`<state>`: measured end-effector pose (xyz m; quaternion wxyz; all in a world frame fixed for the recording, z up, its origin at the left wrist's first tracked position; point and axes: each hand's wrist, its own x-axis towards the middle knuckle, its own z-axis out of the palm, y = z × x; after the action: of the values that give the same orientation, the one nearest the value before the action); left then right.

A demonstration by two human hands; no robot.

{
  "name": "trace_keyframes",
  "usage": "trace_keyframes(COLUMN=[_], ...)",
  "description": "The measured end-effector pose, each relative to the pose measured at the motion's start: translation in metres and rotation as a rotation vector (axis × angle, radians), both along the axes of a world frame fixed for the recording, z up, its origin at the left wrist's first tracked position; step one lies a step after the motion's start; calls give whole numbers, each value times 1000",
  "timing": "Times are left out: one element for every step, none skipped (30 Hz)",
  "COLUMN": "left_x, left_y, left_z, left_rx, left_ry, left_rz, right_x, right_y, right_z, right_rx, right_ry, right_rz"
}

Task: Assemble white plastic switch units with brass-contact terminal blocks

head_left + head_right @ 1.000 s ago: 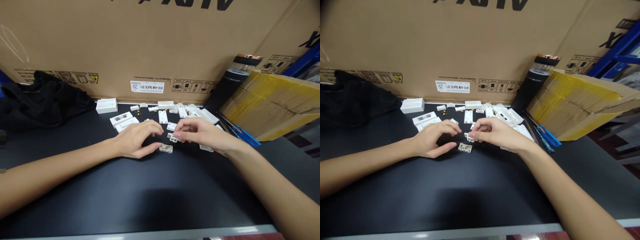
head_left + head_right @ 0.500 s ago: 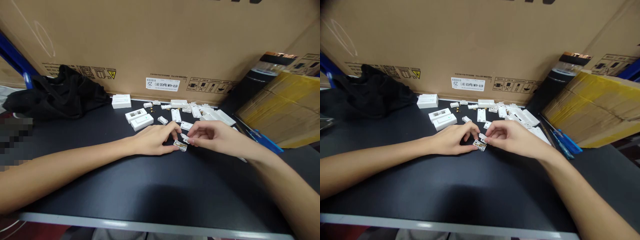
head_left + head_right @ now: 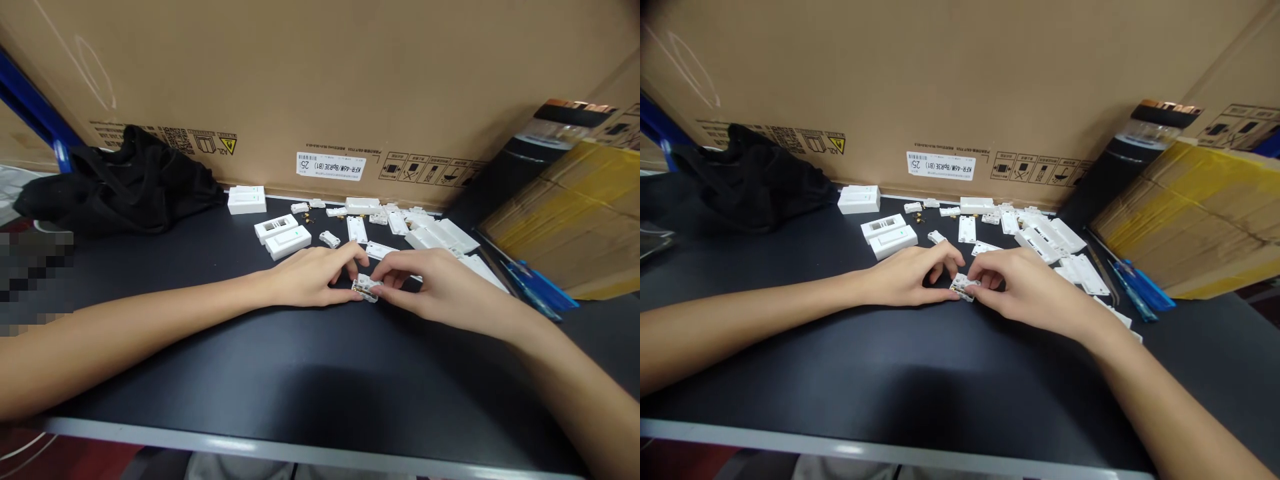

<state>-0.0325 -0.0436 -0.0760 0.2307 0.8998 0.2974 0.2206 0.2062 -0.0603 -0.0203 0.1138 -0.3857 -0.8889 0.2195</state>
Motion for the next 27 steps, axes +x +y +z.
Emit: trace_keyframes(left_x=[0,0,0,-1,-1,-1,-1,-1,-2,-2,-2,-2,-2,-2,-2,-2,-2,-2,-2,-2,-2,-1,-1,-1,-1,-1,-1], left_y=[0,0,1,1,1,2,2,2,3,3,3,3,3,3,3,3,3,3,3,4,4,4,4,4,4,4,4], left_z=[0,0,0,-1,-1,-1,-1,-2,-2,-2,-2,-2,-1,-1,-1,0,0,1,1,1,1,1,1,1,1,1,1], left_rx=[3,8,14,20,28,38,49,61,71,79,85,89,92,94,96,99,103,107,110,111,111,108,106,103,101,100,98], left_ry=[-1,-3,-5,-6,-7,-9,-12,-15,-20,-26,-32,-35,-36,-35,-34,-34,-36,-39,-43,-45,-47,-47,-46,-44,-43,-43,-43], left_rz=[-5,-10,-15,-20,-25,-30,-34,-41,-51,-62,-74,-83,-90,-95,-97,-101,-107,-113,-120,-126,-131,-133,-131,-128,-123,-119,-114], right_x=[0,-1,-1,-1,-2,-2,-2,-2,-3,-3,-3,-3,-3,-3,-3,-3,-2,-2,-1,-1,0,0,0,0,0,0,0], right_y=[0,0,0,0,0,0,0,-1,-1,-1,-1,-1,-2,-2,-3,-3,-4,-4,-5,-5,-5,-6,-5,-5,-5,-5,-4], right_z=[0,0,-1,-1,-1,-1,-2,-2,-2,-2,-3,-3,-3,-3,-3,-2,-2,-1,0,0,1,1,1,0,0,0,-1], right_rx=[16,29,38,46,53,58,64,71,77,85,95,104,116,126,133,134,128,118,109,103,104,112,125,140,151,158,162], right_ry=[-17,-28,-34,-35,-32,-30,-29,-32,-37,-41,-45,-50,-53,-59,-66,-73,-78,-80,-79,-76,-72,-73,-78,-85,-92,-96,-97], right_rz=[1,2,4,7,11,16,21,24,24,24,26,27,29,32,37,43,51,61,73,82,85,85,79,70,60,49,37])
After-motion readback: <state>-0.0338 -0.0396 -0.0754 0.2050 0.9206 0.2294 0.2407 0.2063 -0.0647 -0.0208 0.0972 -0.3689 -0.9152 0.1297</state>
